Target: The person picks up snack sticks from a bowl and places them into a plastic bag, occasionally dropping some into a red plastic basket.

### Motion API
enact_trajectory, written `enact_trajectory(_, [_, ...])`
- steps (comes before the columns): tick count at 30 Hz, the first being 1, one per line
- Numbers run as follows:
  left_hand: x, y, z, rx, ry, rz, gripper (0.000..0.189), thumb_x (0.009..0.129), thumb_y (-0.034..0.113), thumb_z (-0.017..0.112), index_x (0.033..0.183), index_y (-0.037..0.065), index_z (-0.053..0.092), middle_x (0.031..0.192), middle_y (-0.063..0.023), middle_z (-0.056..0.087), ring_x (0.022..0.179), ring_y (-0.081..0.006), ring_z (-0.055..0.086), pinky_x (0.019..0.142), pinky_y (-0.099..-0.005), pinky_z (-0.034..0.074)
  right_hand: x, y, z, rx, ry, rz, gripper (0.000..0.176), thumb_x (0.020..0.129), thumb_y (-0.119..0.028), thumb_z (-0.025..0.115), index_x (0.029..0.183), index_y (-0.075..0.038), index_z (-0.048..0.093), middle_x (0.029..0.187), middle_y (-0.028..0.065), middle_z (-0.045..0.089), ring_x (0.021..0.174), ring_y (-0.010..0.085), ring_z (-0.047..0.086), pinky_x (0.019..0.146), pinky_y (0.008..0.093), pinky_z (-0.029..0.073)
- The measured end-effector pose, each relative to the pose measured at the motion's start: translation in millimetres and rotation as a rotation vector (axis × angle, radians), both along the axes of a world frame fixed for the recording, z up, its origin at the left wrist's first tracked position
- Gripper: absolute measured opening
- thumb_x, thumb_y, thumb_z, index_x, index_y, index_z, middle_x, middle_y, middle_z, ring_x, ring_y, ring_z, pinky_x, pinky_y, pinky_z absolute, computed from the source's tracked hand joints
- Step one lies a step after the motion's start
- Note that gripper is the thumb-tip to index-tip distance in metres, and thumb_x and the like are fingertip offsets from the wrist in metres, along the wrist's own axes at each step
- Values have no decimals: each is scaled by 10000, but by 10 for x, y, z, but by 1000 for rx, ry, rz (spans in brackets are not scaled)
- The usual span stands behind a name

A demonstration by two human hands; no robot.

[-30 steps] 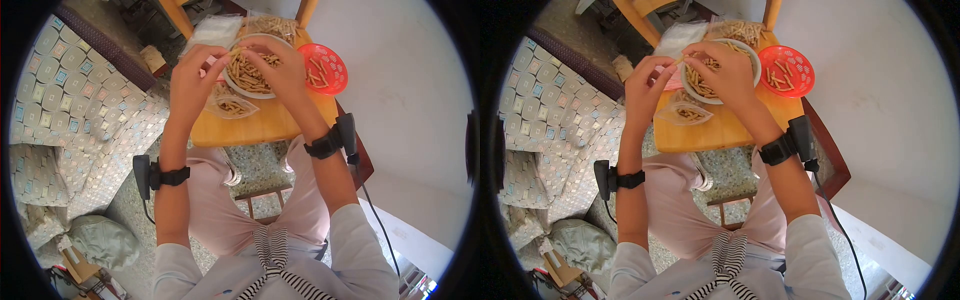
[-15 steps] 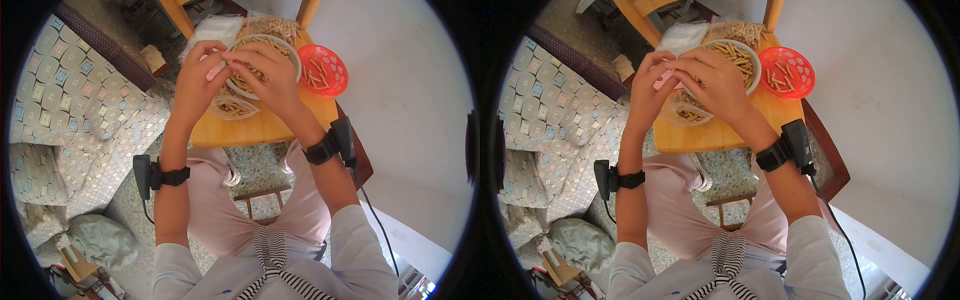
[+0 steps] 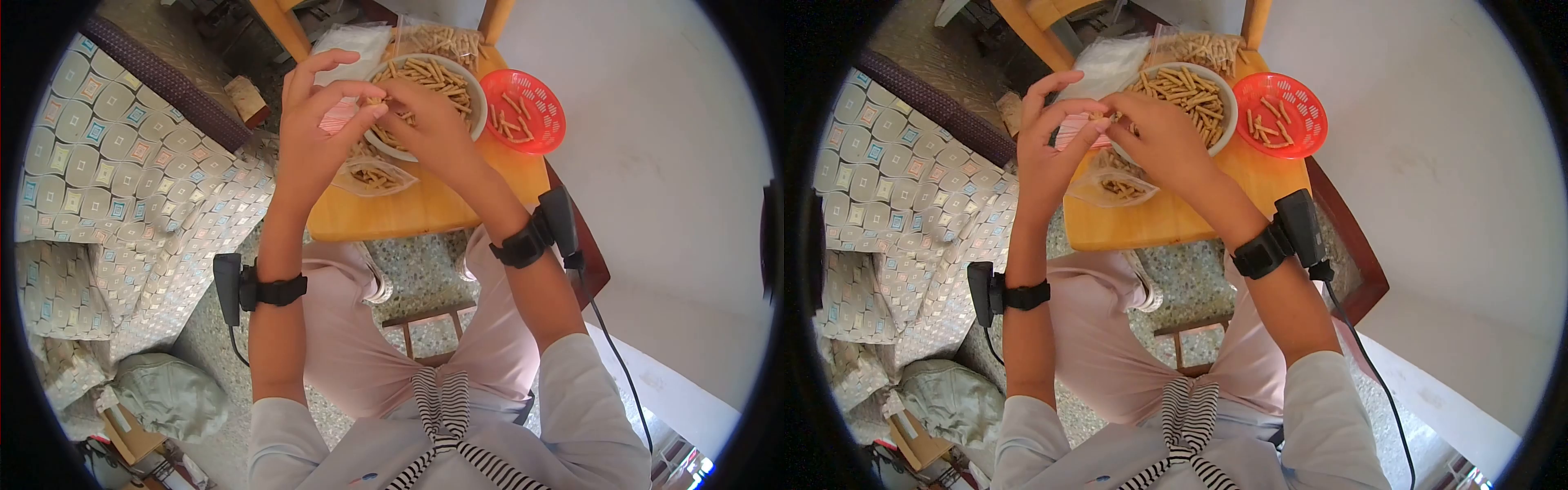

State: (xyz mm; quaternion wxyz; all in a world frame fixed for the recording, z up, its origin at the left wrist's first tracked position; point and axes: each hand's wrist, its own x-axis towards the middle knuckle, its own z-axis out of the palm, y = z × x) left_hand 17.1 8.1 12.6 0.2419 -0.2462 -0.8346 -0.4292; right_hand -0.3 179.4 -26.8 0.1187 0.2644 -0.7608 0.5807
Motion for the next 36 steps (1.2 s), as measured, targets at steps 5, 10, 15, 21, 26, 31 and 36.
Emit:
enact_trajectory(5, [10,-30,18,-92,4,33,166,775,134,786,937,107,763,1264,-49,598,1217,-249,486,1039,-377,384,0,10,-1,49,-8,101,245,908,-198,642,1102,-48,652,926,142,683,823,327,654,720,405,504])
enact_trajectory(10, [10,-218,97,65,-159,-92,153,772,178,793,915,127,772,1245,-23,615,1219,-248,485,1052,-390,375,-205,227,-143,176,-53,-23,273,882,-214,659,1119,-79,671,951,136,705,882,334,673,748,423,518])
enact_trajectory(15, [71,-240,52,-167,-510,-458,162,766,122,784,919,82,751,1364,-76,566,1243,-252,513,1081,-394,382,-265,361,-354,709,-84,-186,231,834,-200,692,1051,-134,735,967,113,722,933,311,689,804,427,538])
enact_trajectory(21, [94,-295,-80,-356,-504,-438,169,764,153,778,931,129,766,1400,-59,539,1344,-265,409,1125,-406,335,-250,222,-412,858,-206,-99,299,792,-234,754,1064,-111,735,950,87,729,910,267,693,788,396,530])
enact_trajectory(26, [98,-336,-77,-396,-514,-435,192,784,163,765,974,136,771,1401,-59,537,1337,-264,418,1123,-416,333,-293,133,-557,938,-180,-198,235,802,-223,742,1017,-127,741,931,79,715,921,279,689,792,412,533])
enact_trajectory(31, [97,-290,-109,-403,-496,-423,173,850,178,724,1007,118,766,1345,-68,585,1286,-256,482,1075,-397,388,-255,127,-558,872,-49,-220,194,808,-206,727,988,-134,740,987,93,681,930,305,677,793,426,529])
enact_trajectory(36, [12,-292,-103,-176,-429,-233,204,937,193,648,1044,35,720,1144,-95,677,1079,-225,621,953,-329,469,-222,166,-534,738,-78,-149,152,806,-194,719,943,-132,740,991,104,669,905,312,670,791,427,528])
